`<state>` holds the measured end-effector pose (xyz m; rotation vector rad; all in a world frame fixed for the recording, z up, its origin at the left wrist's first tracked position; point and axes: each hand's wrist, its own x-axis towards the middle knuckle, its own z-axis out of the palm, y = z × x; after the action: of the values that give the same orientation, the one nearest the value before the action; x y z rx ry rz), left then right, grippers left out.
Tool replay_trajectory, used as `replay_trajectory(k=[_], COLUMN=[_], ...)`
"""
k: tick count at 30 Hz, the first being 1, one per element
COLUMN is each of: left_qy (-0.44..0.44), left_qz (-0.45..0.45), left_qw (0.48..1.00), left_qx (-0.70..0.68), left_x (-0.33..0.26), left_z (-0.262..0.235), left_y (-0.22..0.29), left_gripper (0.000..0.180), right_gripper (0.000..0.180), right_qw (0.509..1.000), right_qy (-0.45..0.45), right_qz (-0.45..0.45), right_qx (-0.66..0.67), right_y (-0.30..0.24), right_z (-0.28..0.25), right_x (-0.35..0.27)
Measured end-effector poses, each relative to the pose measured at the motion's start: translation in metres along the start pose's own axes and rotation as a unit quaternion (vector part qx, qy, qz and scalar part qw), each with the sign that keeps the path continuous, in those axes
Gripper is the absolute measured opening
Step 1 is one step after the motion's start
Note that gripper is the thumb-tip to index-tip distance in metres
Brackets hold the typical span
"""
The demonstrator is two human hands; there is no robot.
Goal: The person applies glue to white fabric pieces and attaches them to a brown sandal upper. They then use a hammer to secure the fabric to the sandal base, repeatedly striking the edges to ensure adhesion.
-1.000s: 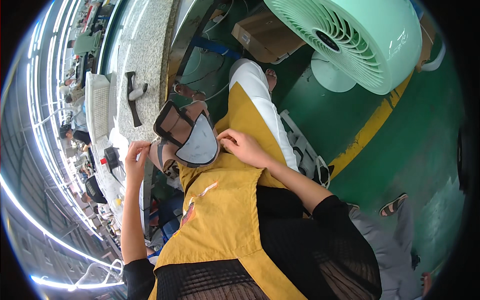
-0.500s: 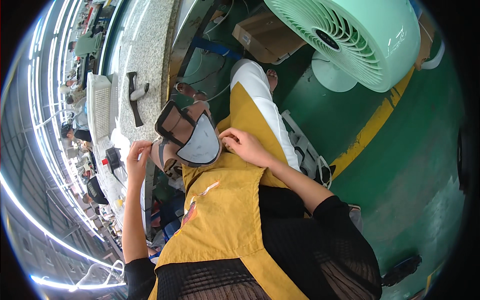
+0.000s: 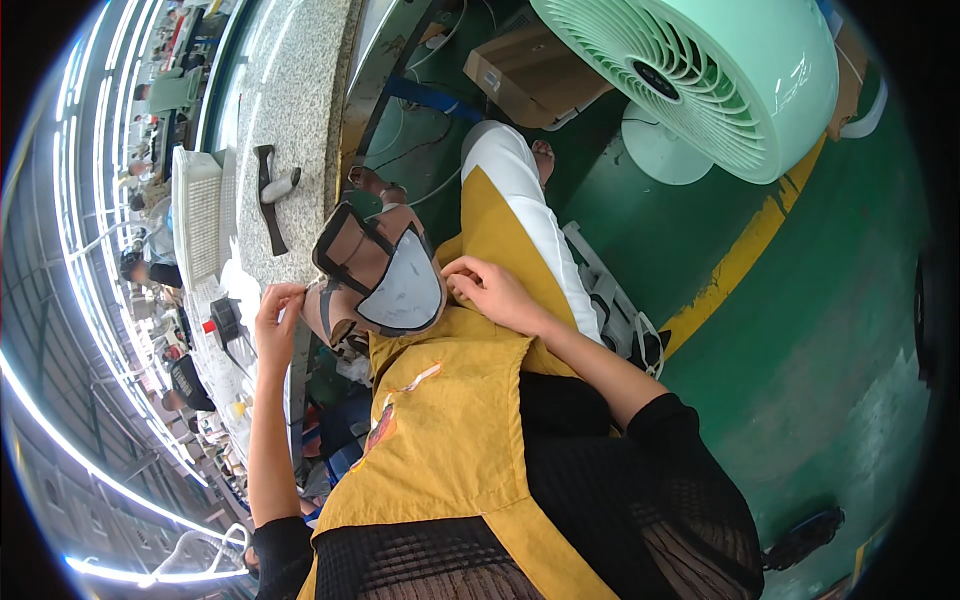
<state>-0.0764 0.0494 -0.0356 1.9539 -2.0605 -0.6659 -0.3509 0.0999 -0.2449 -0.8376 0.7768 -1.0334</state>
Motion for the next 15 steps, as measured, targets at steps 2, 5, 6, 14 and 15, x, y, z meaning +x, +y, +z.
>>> replay_trajectory(k=[2, 5, 6, 14, 15], left_qy=[0.002, 0.002, 0.002, 0.018, 0.017], left_qz=[-0.005, -0.001, 0.001, 0.006, 0.015], left_qw=[1.000, 1.000, 1.000, 1.000, 1.000], left_qx=[0.002, 0.009, 0.012, -0.004, 0.000], left_x=[-0.0011, 0.0007, 0.0008, -0.0018, -0.0016], left_z=[0.0001, 0.0024, 0.0030, 0.0047, 0.0046], left_y=[0.0008, 0.0036, 0.0038, -0.0020, -0.0018], left_gripper=[0.011, 0.011, 0.011, 0.010, 0.010], right_gripper=[0.021, 0.021, 0.020, 0.020, 0.020], right_qw=[1.000, 1.000, 1.000, 0.999, 1.000], right_qy=[0.000, 0.005, 0.006, -0.001, -0.002], right_qz=[0.002, 0.019, 0.026, 0.031, 0.030], right_qx=[-0.005, -0.004, -0.003, -0.010, -0.010], right_y=[0.0007, -0.0010, -0.0022, -0.0058, -0.0054], right_z=[-0.0002, -0.0013, -0.0015, 0.0053, 0.0057], right_x=[0.0004, 0.0008, 0.0006, 0.0012, 0.0017])
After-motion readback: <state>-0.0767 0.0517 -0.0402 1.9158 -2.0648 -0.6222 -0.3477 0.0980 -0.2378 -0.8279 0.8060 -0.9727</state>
